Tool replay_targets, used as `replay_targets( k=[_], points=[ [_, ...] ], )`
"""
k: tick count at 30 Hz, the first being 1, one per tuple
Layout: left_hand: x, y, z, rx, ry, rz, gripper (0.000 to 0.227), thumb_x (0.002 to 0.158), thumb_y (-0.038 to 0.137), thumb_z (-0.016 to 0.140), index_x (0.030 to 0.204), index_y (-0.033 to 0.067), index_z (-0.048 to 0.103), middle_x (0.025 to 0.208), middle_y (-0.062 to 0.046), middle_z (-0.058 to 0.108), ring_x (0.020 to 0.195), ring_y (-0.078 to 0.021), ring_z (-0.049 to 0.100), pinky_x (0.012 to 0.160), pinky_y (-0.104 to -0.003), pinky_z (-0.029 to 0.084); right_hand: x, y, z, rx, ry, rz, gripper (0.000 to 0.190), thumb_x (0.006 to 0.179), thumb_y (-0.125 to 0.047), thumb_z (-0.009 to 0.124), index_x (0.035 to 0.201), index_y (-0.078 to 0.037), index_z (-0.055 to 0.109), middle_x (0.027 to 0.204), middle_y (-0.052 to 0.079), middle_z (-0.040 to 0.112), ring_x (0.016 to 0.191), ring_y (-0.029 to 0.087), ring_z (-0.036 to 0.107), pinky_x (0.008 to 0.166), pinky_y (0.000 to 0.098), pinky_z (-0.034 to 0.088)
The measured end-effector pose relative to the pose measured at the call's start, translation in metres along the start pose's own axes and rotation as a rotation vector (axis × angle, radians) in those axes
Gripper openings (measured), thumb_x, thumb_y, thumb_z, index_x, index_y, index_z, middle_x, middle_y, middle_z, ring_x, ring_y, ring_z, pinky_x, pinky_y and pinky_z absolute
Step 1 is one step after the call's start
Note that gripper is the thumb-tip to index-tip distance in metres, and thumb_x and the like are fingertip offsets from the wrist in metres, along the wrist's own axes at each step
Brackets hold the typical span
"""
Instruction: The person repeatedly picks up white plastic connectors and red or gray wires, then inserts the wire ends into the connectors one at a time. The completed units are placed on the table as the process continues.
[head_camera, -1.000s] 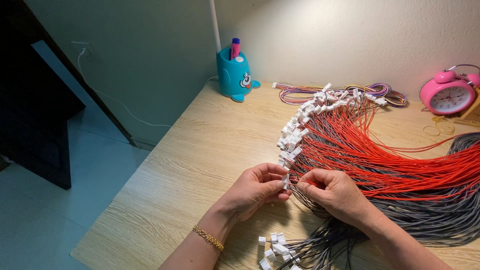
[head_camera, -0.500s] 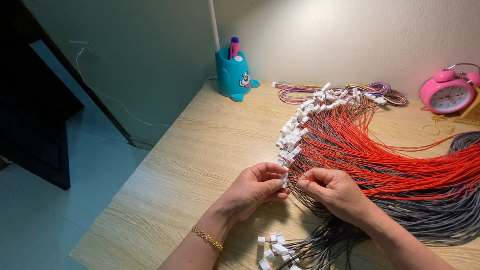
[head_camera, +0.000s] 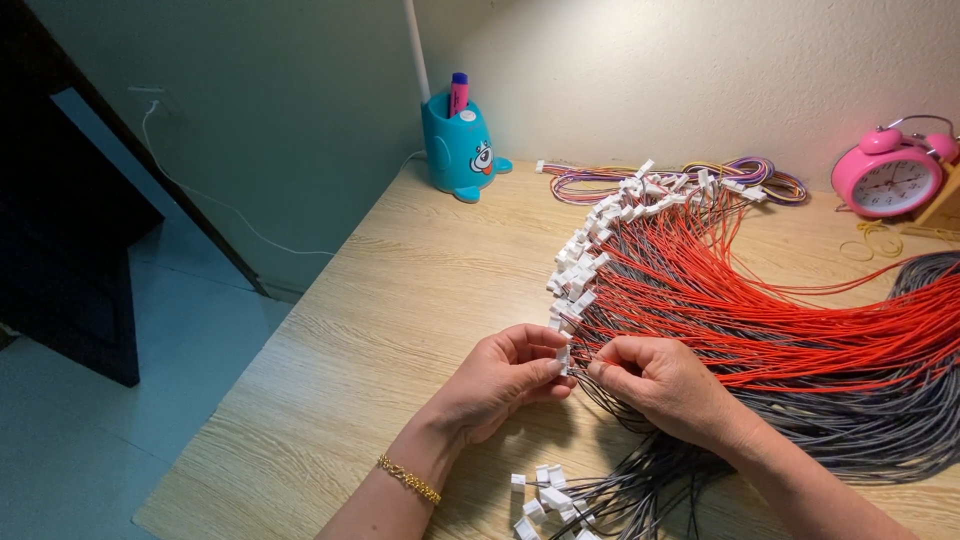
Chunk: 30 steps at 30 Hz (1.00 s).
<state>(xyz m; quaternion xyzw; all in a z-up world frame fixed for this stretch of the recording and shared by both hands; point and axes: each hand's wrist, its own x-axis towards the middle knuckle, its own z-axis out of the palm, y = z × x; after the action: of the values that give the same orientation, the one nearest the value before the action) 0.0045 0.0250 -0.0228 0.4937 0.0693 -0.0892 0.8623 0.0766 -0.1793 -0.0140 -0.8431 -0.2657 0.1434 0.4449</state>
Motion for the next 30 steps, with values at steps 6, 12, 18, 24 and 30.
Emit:
replay_targets(
  k=[6, 12, 18, 24, 30],
  points=[
    [-0.003, 0.003, 0.002, 0.008, -0.007, 0.010, 0.024, 0.083, -0.005, 0.068, 0.106, -0.0015, 0.062, 0.090, -0.020, 0.068, 0.078, -0.0268, 0.068, 0.073, -0.033, 0.060, -0.003, -0.010, -0.001, -0.021, 0.020, 0.062, 0.021, 0.085, -0.025, 0.071, 0.067, -0.013, 0.074, 0.051, -0.005, 0.045, 0.049, 0.009, 0.036, 0.047, 0.0265, 0.029],
    [-0.002, -0.002, 0.004, 0.066, 0.013, 0.076, 0.025, 0.080, -0.001, 0.073, 0.103, 0.0008, 0.062, 0.084, -0.020, 0.068, 0.073, -0.0244, 0.069, 0.070, -0.030, 0.059, -0.004, -0.014, -0.001, -0.078, 0.043, 0.096, 0.020, 0.081, -0.026, 0.073, 0.065, -0.014, 0.070, 0.052, -0.006, 0.046, 0.050, 0.009, 0.038, 0.049, 0.0268, 0.032],
    [-0.002, -0.004, 0.006, 0.103, -0.015, 0.127, 0.023, 0.079, 0.001, 0.074, 0.100, 0.0004, 0.064, 0.081, -0.017, 0.069, 0.072, -0.0229, 0.068, 0.072, -0.031, 0.059, -0.003, -0.011, 0.002, -0.036, 0.042, 0.063, 0.020, 0.080, -0.023, 0.072, 0.064, -0.013, 0.068, 0.052, -0.006, 0.047, 0.050, 0.009, 0.039, 0.049, 0.0266, 0.033],
    [0.000, -0.007, 0.007, 0.108, -0.002, 0.139, 0.021, 0.079, 0.000, 0.075, 0.098, 0.0005, 0.065, 0.080, -0.015, 0.068, 0.069, -0.0211, 0.067, 0.070, -0.029, 0.059, -0.003, -0.010, 0.003, -0.021, 0.047, 0.000, 0.019, 0.081, -0.025, 0.074, 0.065, -0.014, 0.073, 0.053, -0.006, 0.047, 0.050, 0.008, 0.036, 0.047, 0.0261, 0.030],
    [0.009, -0.020, 0.003, 0.084, 0.032, 0.163, 0.025, 0.082, -0.010, 0.069, 0.106, -0.0031, 0.065, 0.082, -0.014, 0.064, 0.072, -0.0238, 0.072, 0.067, -0.034, 0.065, -0.004, -0.011, 0.004, 0.076, 0.077, 0.001, 0.009, 0.073, -0.012, 0.072, 0.069, -0.012, 0.080, 0.050, 0.006, 0.066, 0.053, 0.013, 0.057, 0.051, 0.0257, 0.045]
  ],
)
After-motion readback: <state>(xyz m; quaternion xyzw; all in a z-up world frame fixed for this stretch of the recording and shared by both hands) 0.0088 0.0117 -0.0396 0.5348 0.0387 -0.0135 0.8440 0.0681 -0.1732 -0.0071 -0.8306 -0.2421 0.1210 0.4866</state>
